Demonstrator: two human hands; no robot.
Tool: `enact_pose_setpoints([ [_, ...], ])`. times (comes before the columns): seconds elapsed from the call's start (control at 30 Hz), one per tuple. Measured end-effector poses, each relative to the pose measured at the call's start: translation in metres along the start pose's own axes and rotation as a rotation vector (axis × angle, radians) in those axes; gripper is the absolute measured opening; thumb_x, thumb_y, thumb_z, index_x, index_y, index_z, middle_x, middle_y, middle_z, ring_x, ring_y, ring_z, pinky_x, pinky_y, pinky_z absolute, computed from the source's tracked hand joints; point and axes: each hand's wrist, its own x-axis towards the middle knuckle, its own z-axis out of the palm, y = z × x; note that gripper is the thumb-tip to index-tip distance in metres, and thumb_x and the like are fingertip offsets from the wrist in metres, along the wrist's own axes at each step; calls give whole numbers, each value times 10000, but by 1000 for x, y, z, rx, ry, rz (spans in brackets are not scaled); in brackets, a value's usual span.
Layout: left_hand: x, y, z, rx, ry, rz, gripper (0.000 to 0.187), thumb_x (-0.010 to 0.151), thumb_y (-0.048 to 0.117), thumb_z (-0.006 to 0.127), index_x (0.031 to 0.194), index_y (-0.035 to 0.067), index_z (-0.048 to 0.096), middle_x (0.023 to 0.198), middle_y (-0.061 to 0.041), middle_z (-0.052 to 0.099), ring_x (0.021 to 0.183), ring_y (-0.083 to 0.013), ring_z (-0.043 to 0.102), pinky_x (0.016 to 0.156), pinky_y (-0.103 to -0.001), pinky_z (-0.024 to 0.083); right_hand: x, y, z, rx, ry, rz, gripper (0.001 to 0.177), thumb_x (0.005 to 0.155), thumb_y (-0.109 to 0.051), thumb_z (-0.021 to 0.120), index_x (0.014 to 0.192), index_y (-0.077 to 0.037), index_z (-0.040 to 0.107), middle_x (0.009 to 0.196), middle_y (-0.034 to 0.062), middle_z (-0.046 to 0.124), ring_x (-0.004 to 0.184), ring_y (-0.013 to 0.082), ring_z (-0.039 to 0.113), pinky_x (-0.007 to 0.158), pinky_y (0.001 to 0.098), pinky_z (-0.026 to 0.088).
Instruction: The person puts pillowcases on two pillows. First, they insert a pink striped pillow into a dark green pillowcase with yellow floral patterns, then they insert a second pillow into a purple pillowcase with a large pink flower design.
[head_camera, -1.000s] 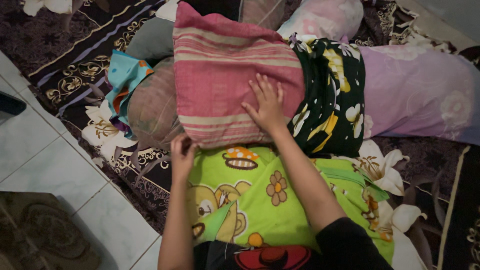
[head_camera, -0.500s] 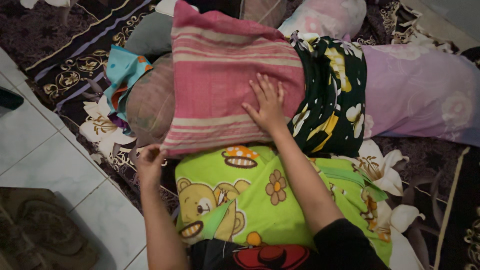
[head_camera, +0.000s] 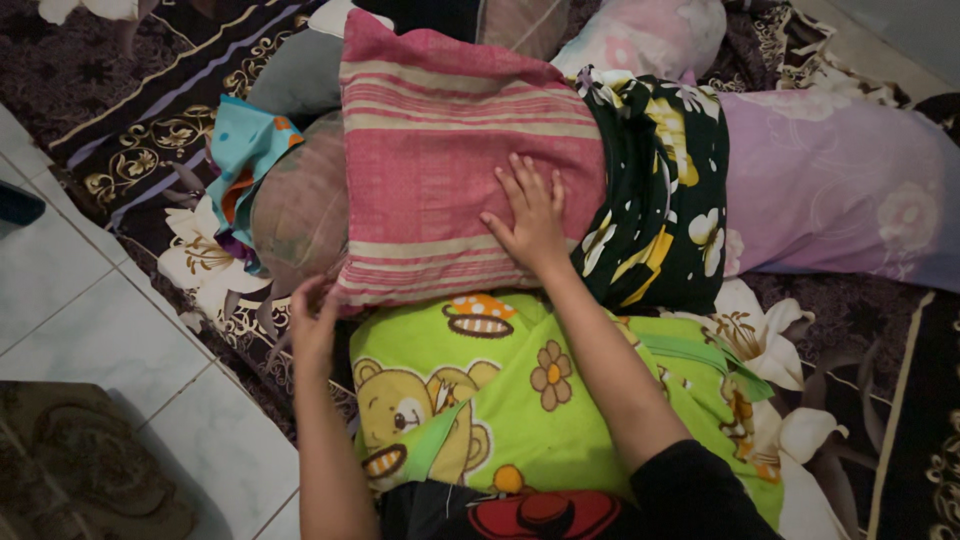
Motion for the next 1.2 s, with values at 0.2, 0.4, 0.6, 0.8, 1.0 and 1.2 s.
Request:
enact_pose_setpoints([
  [0.2, 10, 3, 16, 141, -13, -68, 487, 898, 235, 798, 1277, -15, 620, 1055, -118, 680, 852, -149, 643, 684, -304, 585, -1, -2, -1, 5, -15, 19, 714, 982, -513, 654, 1561, -150, 447, 1680, 119, 333, 1575, 297, 289, 1271, 569, 80],
  [0.4, 16, -42, 8, 116, 37, -69, 382, 985, 228, 767, 1256, -19, 662, 1053, -83, 704, 865, -106, 630, 756, -268, 531, -3, 0, 4, -25, 2, 1, 717, 987, -530, 646, 1566, -159, 441, 1682, 111, 328, 1576, 286, 288, 1278, 568, 84],
  [0.6, 5, -28, 39, 348, 362, 156, 412, 970, 226, 748, 1301, 17, 621, 1123, -120, 692, 966, -205, 639, 879, -337, 532, -5, 1, 8, -42, 3, 4, 736, 984, -546, 635, 1577, -167, 420, 1683, 113, 318, 1577, 290, 282, 1277, 575, 81],
  [0.8, -21, 47, 141, 872, 358, 618, 731, 922, 354, 731, 1540, 75, 458, 1564, -204, 446, 1459, -401, 387, 1181, -625, 259, -3, 0, 8, 39, -22, 29, 751, 980, -566, 630, 1576, -163, 417, 1694, 107, 302, 1594, 284, 232, 1287, 570, 43],
  [1.0, -33, 88, 254, 777, -93, 718, 796, 977, 466, 678, 1629, 168, 334, 1719, -221, 188, 1598, -408, 155, 1247, -693, 86, -24, 43, -30, 742, 65, 280, 338, 1044, -271, 654, 1336, -101, 661, 1373, 82, 704, 1276, 208, 666, 1110, 389, 512],
  [1.2, -19, 94, 315, 865, -205, 777, 846, 944, 555, 631, 1624, 156, 323, 1707, -238, 125, 1594, -419, 63, 1205, -748, -15, -108, 127, -72, 807, 585, 695, 189, 1077, -242, 609, 1051, -56, 623, 870, 13, 671, 737, 54, 615, 683, 259, 531],
])
